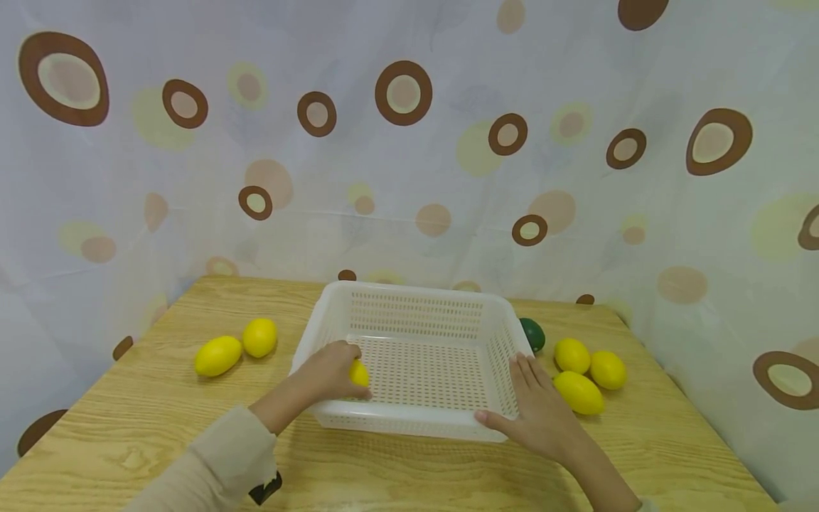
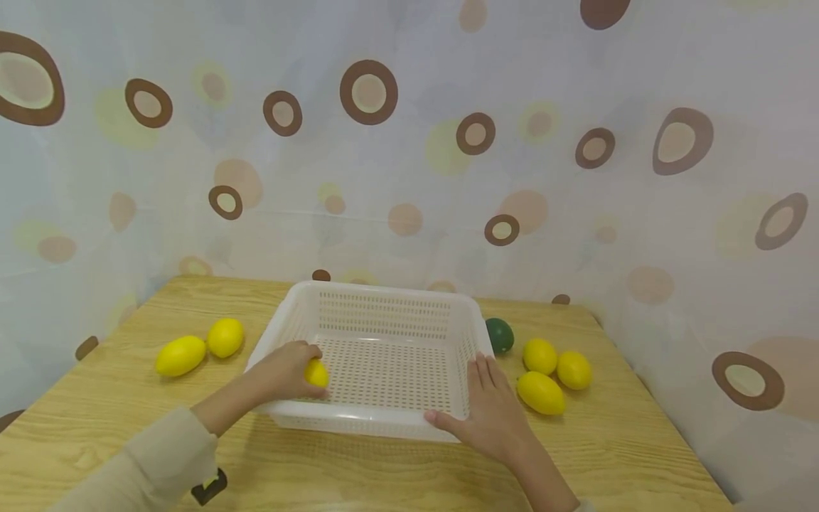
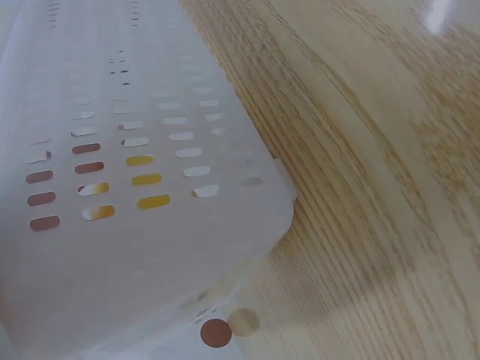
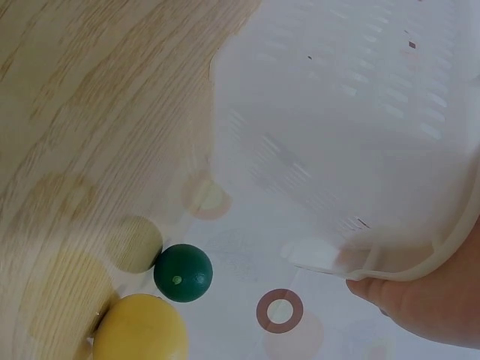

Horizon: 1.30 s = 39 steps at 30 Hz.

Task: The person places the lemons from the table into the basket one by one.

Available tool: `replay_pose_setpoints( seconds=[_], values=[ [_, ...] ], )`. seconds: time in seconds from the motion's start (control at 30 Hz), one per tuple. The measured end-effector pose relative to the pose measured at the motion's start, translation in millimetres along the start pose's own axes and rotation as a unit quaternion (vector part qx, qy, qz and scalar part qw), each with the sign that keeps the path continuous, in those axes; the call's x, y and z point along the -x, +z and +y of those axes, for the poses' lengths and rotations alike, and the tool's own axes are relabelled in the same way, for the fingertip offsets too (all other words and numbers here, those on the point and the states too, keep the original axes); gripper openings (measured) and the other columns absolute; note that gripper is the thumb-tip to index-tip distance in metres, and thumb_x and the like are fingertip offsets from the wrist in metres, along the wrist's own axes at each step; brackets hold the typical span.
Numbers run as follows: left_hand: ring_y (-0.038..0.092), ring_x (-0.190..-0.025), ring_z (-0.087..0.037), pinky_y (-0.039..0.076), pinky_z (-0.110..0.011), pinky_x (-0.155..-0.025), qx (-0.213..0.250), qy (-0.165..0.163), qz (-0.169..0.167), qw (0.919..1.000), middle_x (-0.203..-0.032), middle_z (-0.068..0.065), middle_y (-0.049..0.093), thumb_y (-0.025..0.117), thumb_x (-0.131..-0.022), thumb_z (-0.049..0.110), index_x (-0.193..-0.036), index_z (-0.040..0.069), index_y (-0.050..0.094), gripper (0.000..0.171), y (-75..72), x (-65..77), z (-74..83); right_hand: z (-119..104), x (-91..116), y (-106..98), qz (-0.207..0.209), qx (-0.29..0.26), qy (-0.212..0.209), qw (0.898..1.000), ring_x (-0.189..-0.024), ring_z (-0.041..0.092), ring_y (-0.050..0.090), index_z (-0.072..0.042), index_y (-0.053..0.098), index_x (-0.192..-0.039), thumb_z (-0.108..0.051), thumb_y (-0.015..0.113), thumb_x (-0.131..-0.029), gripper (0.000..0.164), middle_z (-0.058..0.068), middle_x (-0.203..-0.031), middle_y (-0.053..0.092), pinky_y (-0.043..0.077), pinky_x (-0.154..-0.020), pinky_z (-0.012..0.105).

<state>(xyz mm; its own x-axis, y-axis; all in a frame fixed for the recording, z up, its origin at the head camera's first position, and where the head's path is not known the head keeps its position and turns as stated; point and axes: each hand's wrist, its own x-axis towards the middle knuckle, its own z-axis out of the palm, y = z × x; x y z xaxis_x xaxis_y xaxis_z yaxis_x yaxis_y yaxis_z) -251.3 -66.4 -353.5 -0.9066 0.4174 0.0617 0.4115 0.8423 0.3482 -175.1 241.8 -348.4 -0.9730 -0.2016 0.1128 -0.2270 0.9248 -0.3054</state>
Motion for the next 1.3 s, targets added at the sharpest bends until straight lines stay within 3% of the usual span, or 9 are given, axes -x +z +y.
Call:
replay_pose_setpoints(
  seconds=[0.2,0.3,0.37,0.6,0.87,0.97,1.3],
  values=[
    [0.055,-0.089,-0.022,0.049,-0.035,-0.081,-0.002,0.002,-0.014,0.9999,-0.107,-0.014,0.062,0.078,-0.072,0.032,-0.112,-0.004,0.059,0.057,-4.6,3.2,-0.5,0.5,0.3,0.4,-0.001,0.0,-0.002,1.0,-0.139,0.047,0.009,0.014,0.019,-0.141,-0.063,0.054,-0.08,0.105,0.031,-0.15,0.013,0.012,-0.111,0.061],
    [0.057,-0.102,-0.027,0.048,-0.04,-0.091,0.0,0.001,-0.005,1.0,-0.115,-0.017,0.06,0.075,-0.076,0.032,-0.115,-0.004,0.058,0.056,-8.2,4.2,0.3,0.7,0.1,0.1,-0.002,-0.001,-0.003,1.0,-0.139,0.048,0.008,0.014,0.019,-0.141,-0.063,0.054,-0.08,0.105,0.031,-0.15,0.013,0.012,-0.111,0.061],
    [0.057,-0.103,-0.029,0.048,-0.041,-0.091,0.002,0.003,0.007,1.0,-0.115,-0.017,0.06,0.073,-0.078,0.032,-0.116,-0.003,0.058,0.054,-10.5,4.7,0.5,0.8,-0.4,-0.1,-0.002,-0.002,-0.001,1.0,-0.139,0.047,0.008,0.014,0.019,-0.141,-0.063,0.054,-0.08,0.105,0.031,-0.151,0.012,0.012,-0.111,0.061],
    [0.06,-0.103,-0.029,0.053,-0.042,-0.084,0.004,0.041,0.104,0.9938,-0.112,-0.015,0.064,0.068,-0.083,0.025,-0.107,-0.001,0.064,0.035,-13.0,7.2,-8.1,1.4,-0.3,-0.2,-0.001,0.002,-0.001,1.0,-0.139,0.048,0.009,0.014,0.019,-0.141,-0.064,0.055,-0.08,0.105,0.031,-0.15,0.013,0.013,-0.111,0.061],
    [0.063,-0.094,-0.028,0.054,-0.038,-0.078,-0.005,0.087,0.232,0.9689,-0.102,-0.012,0.068,0.07,-0.08,0.02,-0.096,0.002,0.067,0.024,-14.0,8.8,-21.5,0.5,0.9,-0.3,0.001,0.001,-0.005,1.0,-0.139,0.048,0.009,0.015,0.02,-0.141,-0.063,0.054,-0.08,0.104,0.032,-0.15,0.013,0.013,-0.11,0.062],
    [0.062,-0.094,-0.029,0.055,-0.038,-0.077,-0.006,0.091,0.252,0.9635,-0.101,-0.013,0.068,0.072,-0.079,0.019,-0.096,0.002,0.067,0.024,-16.5,10.9,-23.7,0.2,1.4,-0.4,0.003,0.0,-0.007,1.0,-0.139,0.049,0.01,0.015,0.021,-0.14,-0.062,0.054,-0.081,0.103,0.033,-0.149,0.014,0.014,-0.11,0.062],
    [0.061,-0.099,-0.033,0.055,-0.043,-0.078,-0.006,0.069,0.284,0.9563,-0.103,-0.014,0.067,0.072,-0.079,0.017,-0.096,0.001,0.066,0.025,-22.9,20.3,-38.2,0.0,1.1,0.5,0.003,-0.004,-0.007,1.0,-0.139,0.048,0.01,0.015,0.021,-0.14,-0.062,0.055,-0.081,0.103,0.032,-0.149,0.015,0.013,-0.111,0.061]
  ],
)
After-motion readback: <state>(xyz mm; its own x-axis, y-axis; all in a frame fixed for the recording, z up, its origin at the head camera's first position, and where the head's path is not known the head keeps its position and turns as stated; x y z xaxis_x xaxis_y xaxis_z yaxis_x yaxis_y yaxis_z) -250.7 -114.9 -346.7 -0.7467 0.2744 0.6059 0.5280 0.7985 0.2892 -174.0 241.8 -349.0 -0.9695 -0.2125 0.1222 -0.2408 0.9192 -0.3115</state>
